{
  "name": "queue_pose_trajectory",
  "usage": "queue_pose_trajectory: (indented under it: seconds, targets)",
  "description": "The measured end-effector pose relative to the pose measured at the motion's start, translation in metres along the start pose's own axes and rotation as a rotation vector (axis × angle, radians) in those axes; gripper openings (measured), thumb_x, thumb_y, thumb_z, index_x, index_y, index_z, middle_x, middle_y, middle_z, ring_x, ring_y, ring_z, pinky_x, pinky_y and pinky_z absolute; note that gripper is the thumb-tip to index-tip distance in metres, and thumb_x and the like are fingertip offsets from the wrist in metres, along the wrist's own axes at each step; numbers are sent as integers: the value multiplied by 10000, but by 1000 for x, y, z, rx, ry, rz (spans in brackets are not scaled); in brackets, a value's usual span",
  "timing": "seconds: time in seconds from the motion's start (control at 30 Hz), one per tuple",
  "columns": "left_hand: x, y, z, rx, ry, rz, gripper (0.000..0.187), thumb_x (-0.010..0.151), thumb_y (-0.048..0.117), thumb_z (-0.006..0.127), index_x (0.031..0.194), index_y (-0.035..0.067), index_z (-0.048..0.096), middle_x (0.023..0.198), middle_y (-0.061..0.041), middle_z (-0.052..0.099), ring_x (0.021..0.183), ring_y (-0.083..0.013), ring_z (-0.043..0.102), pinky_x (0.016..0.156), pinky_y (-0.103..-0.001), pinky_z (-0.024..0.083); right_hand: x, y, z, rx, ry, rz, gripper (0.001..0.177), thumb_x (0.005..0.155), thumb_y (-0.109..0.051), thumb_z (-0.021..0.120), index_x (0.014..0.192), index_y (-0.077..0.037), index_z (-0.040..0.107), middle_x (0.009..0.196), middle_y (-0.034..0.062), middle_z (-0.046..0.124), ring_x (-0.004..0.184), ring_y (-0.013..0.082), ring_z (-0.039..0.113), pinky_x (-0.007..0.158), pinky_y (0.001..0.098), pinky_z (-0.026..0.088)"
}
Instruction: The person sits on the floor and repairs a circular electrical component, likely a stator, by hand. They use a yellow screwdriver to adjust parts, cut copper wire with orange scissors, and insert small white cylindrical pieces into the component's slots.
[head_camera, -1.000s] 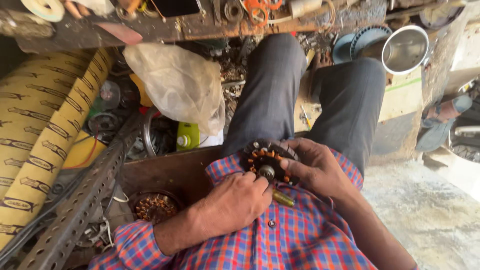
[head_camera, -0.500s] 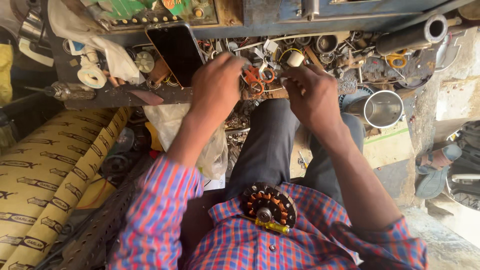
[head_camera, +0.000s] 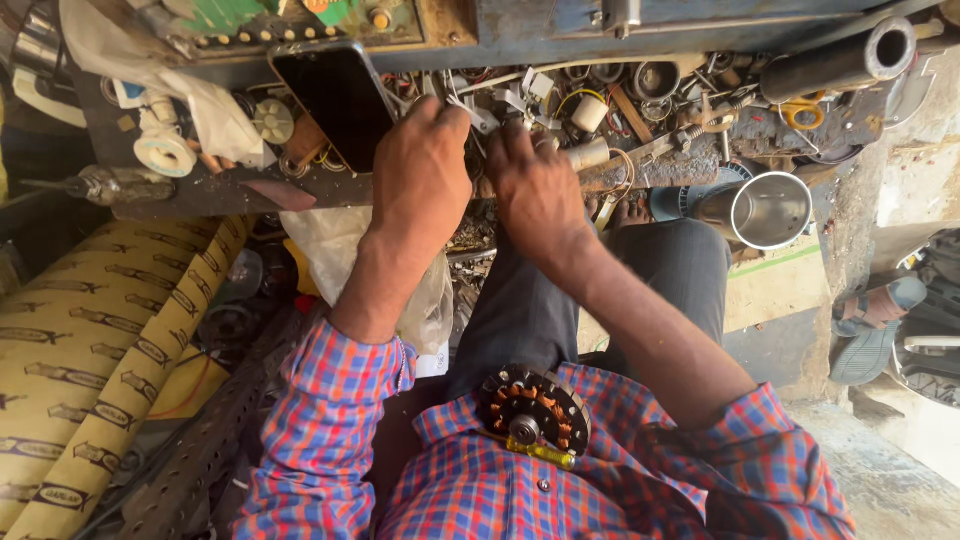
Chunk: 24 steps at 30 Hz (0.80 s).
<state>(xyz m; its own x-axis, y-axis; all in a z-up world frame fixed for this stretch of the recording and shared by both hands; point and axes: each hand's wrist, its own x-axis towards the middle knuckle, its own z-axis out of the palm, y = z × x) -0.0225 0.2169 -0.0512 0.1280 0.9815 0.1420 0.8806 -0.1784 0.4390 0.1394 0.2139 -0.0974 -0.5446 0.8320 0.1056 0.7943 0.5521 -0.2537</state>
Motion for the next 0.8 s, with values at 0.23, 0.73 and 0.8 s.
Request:
queue_pose_trajectory:
  seconds: [0.23, 0.73, 0.8]
  targets:
    - [-12, -12, 23, -18, 15, -55, 53, 880, -35, 596, 891, -9, 641, 950, -230, 663, 869, -431, 676, 772, -524, 546, 11, 27, -16, -87, -148, -25, 614, 910, -21, 548, 1514, 6, 447, 1162, 209, 643, 927, 362, 672, 820, 469, 539]
    - [21, -27, 97, -30, -65, -70, 111, 925, -18, 627, 973, 0, 725, 1007, -186, 651, 788, -257, 692, 621, -363, 585, -8, 63, -75, 399, -7, 21, 659, 892, 72, 702, 1506, -35, 490, 1253, 215, 711, 1112, 362, 714, 973, 432, 585]
    - [31, -24, 99, 95, -227, -114, 142, 927, -12, 615, 811, -18, 697, 1003, -153, 640, 755, -215, 677, 597, -365, 564, -10, 66, -78, 522, -28, 43, 639, 877, 70, 695, 1475, -37, 496, 1248, 196, 721, 1112, 337, 735, 950, 410, 599]
